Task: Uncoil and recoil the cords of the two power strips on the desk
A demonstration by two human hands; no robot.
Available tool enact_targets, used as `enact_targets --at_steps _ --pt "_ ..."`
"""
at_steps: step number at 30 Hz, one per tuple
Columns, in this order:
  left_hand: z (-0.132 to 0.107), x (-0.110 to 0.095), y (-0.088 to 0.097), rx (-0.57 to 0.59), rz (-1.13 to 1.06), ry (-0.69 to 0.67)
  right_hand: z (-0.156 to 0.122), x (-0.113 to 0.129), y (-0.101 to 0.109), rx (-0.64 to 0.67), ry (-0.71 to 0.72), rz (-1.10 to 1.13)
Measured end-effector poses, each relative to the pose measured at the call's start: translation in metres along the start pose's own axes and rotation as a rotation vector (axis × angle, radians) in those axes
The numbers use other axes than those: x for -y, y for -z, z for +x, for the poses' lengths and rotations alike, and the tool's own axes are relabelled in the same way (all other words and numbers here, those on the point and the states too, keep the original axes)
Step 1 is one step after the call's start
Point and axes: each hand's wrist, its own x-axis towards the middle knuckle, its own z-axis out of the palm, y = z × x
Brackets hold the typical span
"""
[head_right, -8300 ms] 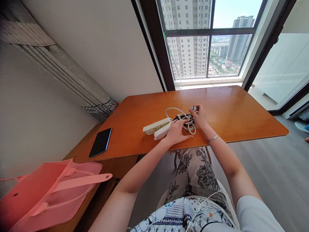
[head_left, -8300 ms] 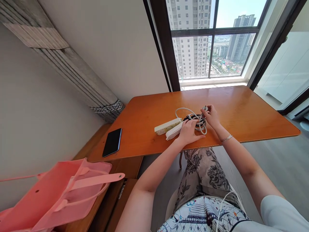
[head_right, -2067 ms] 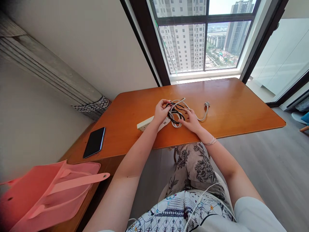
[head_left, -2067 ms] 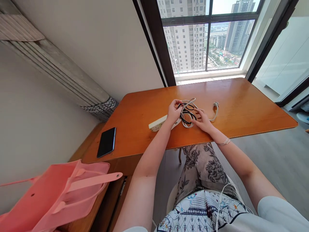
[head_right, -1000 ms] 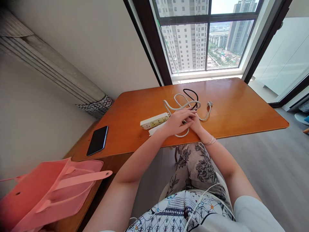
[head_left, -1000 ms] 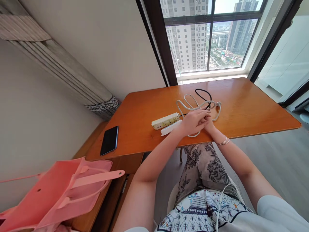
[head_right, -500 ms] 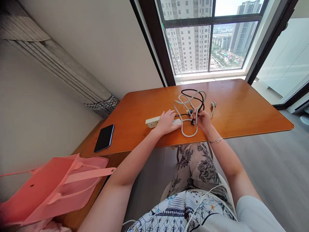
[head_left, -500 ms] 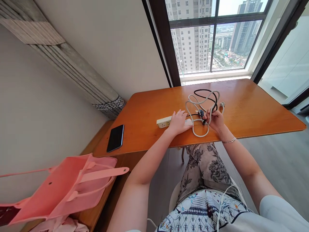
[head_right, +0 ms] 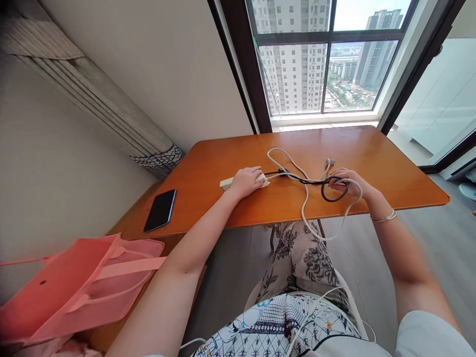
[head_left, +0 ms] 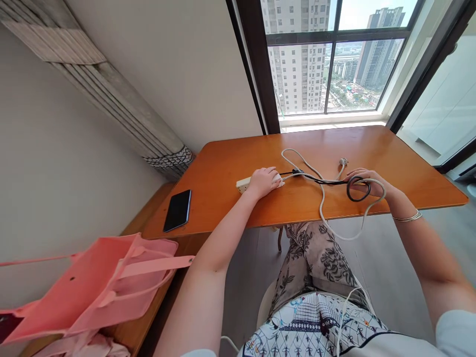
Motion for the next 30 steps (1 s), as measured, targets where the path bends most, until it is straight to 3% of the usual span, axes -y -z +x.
enact_targets --at_steps 4,9,14,18,20,22,24,28,30 --pt "0.001 0.009 -0.001 -0.011 -0.059 -0.023 -0.001 -0.007 0.026 0.017 0.057 -0.573" --pt "0.002 0.01 -0.001 -0.001 -0.061 -0.037 0.03 -0.006 0.047 0.037 0.093 -0.837" --pt "0.001 0.008 0.0 -0.011 -0.069 -0.028 0.049 -0.008 0.051 -0.055 0.03 -0.676" --pt "0.002 0.007 0.0 -0.008 -0.081 0.011 0.042 -0.004 0.058 -0.375 -0.079 -0.32" --pt "0.004 0.007 0.001 -0.007 -0.092 0.021 0.038 0.003 0.064 -0.462 -0.199 -0.111" --pt "0.005 0.005 0.002 -0.01 -0.097 0.029 0.035 0.015 0.065 -0.358 -0.338 0.0" --pt "0.005 0.001 0.004 -0.008 -0.066 0.04 0.032 0.03 0.057 -0.121 -0.44 -0.041" --pt "0.004 -0.007 0.007 0.025 0.053 0.038 0.023 0.07 0.017 0.377 -0.546 -0.275" --pt "0.003 -0.009 0.006 0.038 0.083 0.037 0.019 0.089 -0.007 0.507 -0.55 -0.395"
